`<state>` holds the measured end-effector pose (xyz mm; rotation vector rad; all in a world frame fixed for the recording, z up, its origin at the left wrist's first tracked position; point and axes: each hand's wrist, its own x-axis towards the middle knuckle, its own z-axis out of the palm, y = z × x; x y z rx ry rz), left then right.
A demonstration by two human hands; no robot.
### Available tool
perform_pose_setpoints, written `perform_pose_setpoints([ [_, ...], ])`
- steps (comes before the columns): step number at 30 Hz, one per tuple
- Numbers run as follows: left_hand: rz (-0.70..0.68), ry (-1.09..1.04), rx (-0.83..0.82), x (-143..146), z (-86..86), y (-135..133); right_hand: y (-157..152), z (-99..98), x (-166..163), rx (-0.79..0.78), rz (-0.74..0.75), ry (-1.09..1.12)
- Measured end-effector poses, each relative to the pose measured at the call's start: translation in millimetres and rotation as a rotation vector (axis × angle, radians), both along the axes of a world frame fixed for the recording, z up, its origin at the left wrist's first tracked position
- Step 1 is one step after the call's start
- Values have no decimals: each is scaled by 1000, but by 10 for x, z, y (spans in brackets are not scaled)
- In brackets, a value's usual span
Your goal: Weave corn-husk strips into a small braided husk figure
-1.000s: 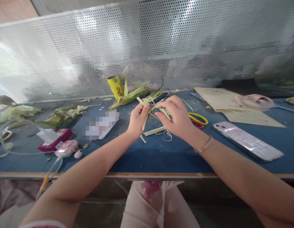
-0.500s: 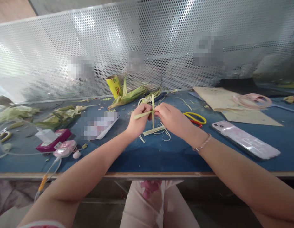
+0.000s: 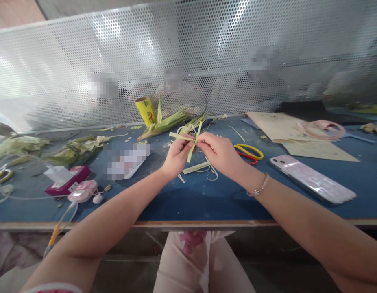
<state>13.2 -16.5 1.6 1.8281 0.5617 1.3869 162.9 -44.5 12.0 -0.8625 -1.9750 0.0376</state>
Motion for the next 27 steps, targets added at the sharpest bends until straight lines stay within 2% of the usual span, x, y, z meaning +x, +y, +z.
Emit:
perform_pose_setpoints([
  [8,-29,-54,-50,1,-12,4,2,-10,-6,-58,1,95],
  [12,-11,-38,-11,3,6,4,43,-22,6,-85,3,78],
  [15,40,4,44,3,35,3,62,-9,51,48,-20,80],
  [18,115,93,98,-17,72,-1,64,31,123,259,-119,96],
  [20,155,154,166,-38,91,0,65,58,165,336,-168,37],
  [24,213,224,315,-66,95,26,92,63,194,327,-111,-134],
  [27,263,280,419,-67,70,46,131,30,185,300,-20,-155],
])
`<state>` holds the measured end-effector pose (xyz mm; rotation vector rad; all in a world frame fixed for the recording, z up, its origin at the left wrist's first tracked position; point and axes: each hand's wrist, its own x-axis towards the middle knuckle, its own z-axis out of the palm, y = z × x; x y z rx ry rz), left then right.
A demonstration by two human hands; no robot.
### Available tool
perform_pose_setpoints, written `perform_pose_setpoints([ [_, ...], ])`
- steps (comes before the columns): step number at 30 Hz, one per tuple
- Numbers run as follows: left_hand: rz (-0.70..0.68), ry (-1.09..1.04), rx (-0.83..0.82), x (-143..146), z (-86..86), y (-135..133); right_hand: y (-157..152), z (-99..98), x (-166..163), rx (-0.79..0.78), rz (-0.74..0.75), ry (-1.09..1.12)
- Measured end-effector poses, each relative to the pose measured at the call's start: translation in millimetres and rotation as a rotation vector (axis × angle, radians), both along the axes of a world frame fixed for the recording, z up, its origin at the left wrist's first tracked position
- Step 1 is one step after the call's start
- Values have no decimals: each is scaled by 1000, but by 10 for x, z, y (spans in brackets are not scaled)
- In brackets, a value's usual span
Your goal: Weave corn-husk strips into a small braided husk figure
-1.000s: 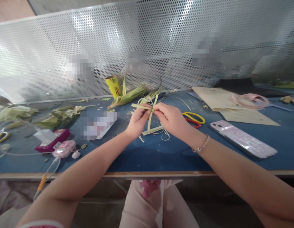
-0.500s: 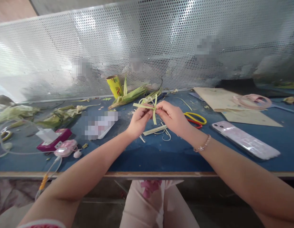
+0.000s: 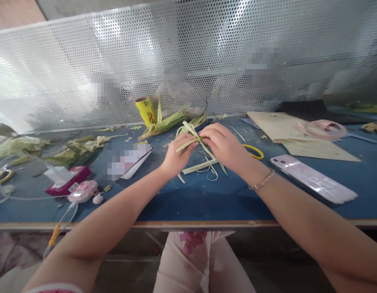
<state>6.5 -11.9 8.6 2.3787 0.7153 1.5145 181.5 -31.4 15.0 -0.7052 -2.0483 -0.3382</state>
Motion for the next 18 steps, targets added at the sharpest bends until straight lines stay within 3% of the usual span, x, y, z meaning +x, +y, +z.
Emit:
perform_pose_setpoints([
  [7,163,-27,52,21,-27,-28,38,-94,-65,-153,9,80],
  [13,142,-75,-153,62,-66,-59,20,-92,-117,-431,24,176],
  [18,103,-137,-296,85,-68,-98,-1,-47,-75,-519,88,200],
])
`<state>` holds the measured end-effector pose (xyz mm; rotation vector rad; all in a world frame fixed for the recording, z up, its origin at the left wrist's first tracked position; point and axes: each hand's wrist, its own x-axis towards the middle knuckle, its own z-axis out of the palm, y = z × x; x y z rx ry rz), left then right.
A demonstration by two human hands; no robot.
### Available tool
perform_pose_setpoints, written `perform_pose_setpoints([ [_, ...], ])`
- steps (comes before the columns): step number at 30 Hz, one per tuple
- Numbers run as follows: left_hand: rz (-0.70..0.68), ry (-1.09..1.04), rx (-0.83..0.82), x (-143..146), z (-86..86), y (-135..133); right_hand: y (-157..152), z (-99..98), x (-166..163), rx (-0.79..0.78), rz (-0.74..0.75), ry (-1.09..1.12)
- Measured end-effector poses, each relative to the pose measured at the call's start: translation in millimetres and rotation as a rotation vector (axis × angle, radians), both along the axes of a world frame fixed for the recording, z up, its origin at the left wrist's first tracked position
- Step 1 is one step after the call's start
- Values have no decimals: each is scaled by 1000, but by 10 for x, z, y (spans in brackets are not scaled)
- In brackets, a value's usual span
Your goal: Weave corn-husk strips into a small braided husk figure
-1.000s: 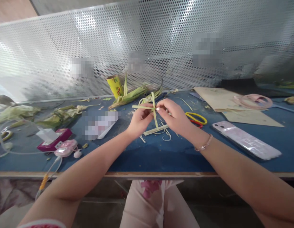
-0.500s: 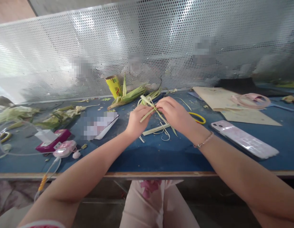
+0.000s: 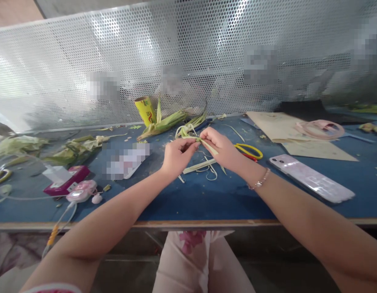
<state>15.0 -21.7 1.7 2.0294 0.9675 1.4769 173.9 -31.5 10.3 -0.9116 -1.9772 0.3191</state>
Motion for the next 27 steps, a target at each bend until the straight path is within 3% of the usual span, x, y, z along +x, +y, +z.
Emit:
perform_pose_setpoints([
  [14,-6,-82,-110,28,49,-27,44,-30,0,11,-9,32],
  [20,75,112,124,-22,4,54,12,-33,-22,18,-62,-40],
  [23,152,224,241,-51,0,108,20,-36,-4,139,-48,-79],
  [25,183,242,239,-57,-1,129,37,-29,26,271,-53,-55],
  [27,126,223,189,-55,1,133,57,-15,61,373,-80,-27],
])
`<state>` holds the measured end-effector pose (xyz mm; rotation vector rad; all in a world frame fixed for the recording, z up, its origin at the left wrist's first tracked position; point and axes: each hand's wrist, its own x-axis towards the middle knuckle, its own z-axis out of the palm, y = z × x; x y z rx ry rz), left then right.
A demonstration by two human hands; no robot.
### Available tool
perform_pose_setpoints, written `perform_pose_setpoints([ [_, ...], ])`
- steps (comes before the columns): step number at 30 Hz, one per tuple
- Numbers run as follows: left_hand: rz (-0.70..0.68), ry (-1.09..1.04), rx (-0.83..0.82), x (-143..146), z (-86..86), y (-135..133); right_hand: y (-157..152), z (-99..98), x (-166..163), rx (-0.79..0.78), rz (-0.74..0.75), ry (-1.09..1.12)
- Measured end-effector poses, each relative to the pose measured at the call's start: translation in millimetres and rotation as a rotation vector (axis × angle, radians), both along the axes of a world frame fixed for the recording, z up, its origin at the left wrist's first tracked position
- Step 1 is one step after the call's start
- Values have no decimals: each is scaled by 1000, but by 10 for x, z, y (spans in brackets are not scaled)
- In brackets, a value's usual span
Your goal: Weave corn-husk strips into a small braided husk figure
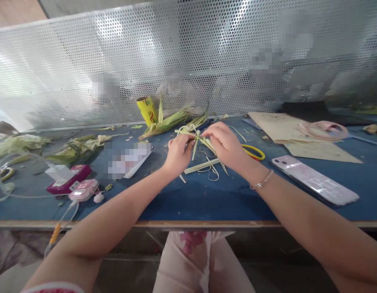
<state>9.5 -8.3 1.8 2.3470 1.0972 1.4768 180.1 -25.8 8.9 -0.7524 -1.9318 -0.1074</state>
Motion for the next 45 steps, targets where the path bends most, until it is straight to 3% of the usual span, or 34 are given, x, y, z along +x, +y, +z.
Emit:
perform_pose_setpoints([
  [3,-203,-48,-105,5,5,-15,27,10,33,63,16,-42],
  [7,-376,-85,-183,8,3,-24,41,-27,2,-20,39,-102],
  [11,-294,-69,-181,14,-11,-18,25,-54,-63,-182,-55,-54],
  [16,-192,1,-95,25,-18,-35,13,-48,-98,-327,29,9],
  [22,-74,31,-5,31,-28,-53,11,-58,-152,-425,-40,53],
  [33,-12,13,-114,60,-7,-122,-18,-64,-161,-360,-15,120],
  [40,-51,-59,-197,60,-41,-90,-12,-50,-167,-400,4,160],
  [45,-97,-77,-174,48,-68,-65,-16,-47,-135,-286,-8,74],
])
